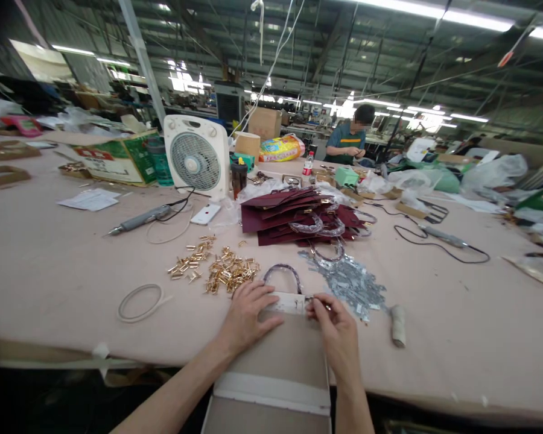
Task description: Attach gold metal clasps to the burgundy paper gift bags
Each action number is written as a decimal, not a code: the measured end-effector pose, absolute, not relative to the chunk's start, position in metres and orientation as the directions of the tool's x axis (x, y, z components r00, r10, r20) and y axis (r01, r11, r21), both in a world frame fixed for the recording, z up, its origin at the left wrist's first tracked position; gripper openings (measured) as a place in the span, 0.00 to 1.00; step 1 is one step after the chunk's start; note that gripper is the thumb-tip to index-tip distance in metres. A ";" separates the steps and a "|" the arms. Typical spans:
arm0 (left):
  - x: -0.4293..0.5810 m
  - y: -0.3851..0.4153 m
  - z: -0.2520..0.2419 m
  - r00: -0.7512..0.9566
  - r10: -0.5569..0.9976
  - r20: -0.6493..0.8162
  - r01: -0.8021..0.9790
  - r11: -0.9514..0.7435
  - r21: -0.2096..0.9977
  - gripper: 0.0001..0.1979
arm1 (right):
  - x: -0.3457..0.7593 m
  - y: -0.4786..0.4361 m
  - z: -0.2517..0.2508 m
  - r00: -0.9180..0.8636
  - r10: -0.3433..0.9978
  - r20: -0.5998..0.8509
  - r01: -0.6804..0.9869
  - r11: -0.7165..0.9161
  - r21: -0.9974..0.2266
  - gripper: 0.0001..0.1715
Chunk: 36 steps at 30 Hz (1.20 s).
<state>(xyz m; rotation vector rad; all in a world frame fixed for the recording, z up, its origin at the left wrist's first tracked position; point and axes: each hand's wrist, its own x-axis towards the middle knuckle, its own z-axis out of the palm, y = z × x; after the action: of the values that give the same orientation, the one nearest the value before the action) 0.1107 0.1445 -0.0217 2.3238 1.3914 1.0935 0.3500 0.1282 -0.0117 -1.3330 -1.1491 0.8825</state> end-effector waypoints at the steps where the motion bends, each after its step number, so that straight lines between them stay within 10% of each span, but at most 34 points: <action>1: 0.111 0.144 -0.021 0.277 0.827 0.489 0.665 -0.532 0.525 0.21 | 0.335 0.127 -0.008 0.187 0.975 0.121 0.150 0.094 -0.984 0.24; 36: 0.112 0.148 -0.024 0.322 0.798 0.509 0.660 -0.575 0.484 0.10 | 0.299 0.127 -0.029 0.064 0.945 0.320 0.495 0.248 -0.833 0.16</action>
<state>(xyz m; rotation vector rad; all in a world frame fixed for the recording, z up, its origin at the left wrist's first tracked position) 0.1121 0.1478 -0.0243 2.3954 1.3387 1.0911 0.2987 0.1270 -0.0289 -1.3833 -1.5719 0.5970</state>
